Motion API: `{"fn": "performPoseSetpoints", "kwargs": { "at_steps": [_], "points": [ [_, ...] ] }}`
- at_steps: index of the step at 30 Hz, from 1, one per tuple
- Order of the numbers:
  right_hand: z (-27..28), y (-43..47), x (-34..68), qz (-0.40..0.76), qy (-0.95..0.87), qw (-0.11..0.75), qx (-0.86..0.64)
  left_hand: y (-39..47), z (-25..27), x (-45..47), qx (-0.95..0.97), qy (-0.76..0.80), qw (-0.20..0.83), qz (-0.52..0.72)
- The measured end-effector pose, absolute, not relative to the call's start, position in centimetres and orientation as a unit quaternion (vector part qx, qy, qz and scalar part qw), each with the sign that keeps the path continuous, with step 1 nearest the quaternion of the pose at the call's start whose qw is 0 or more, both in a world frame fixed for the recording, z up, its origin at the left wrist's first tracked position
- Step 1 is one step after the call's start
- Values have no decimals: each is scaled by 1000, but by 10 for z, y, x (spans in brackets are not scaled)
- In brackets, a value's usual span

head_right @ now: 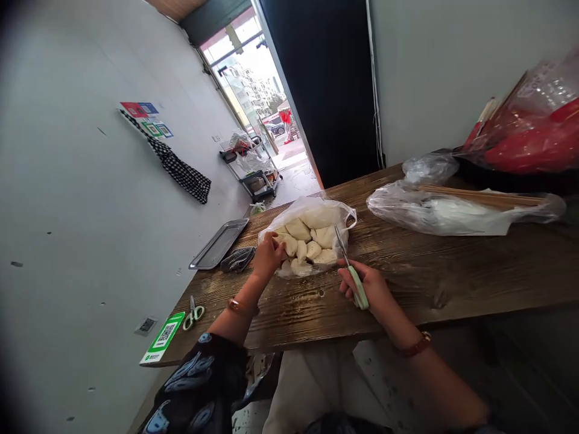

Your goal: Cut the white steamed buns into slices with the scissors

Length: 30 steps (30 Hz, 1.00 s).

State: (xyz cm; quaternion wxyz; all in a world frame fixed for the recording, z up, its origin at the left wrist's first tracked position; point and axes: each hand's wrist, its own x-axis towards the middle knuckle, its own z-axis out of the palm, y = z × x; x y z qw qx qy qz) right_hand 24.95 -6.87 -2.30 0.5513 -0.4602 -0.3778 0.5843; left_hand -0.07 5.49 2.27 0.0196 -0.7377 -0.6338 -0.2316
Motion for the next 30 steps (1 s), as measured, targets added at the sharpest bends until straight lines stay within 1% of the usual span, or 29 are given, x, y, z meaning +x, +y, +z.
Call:
{"fn": "performPoseSetpoints", "kwargs": {
  "at_steps": [5,9,14,26,30],
  "points": [
    [-22,-67,250,596,-378,551,-446,67,37,11,-775,-607,28,-173],
    [-28,-66,251,604,-381,549,-435,66,51,-12,-779,-606,35,-158],
    [-33,-67,252,594,-392,549,-438,71,68,-38,-782,-601,79,-142],
    [-40,-64,250,570,-403,560,-446,88,82,-38,-824,-554,106,48],
    [-40,-64,250,569,-403,562,-445,81,88,-36,-841,-520,127,79]
  ]
}}
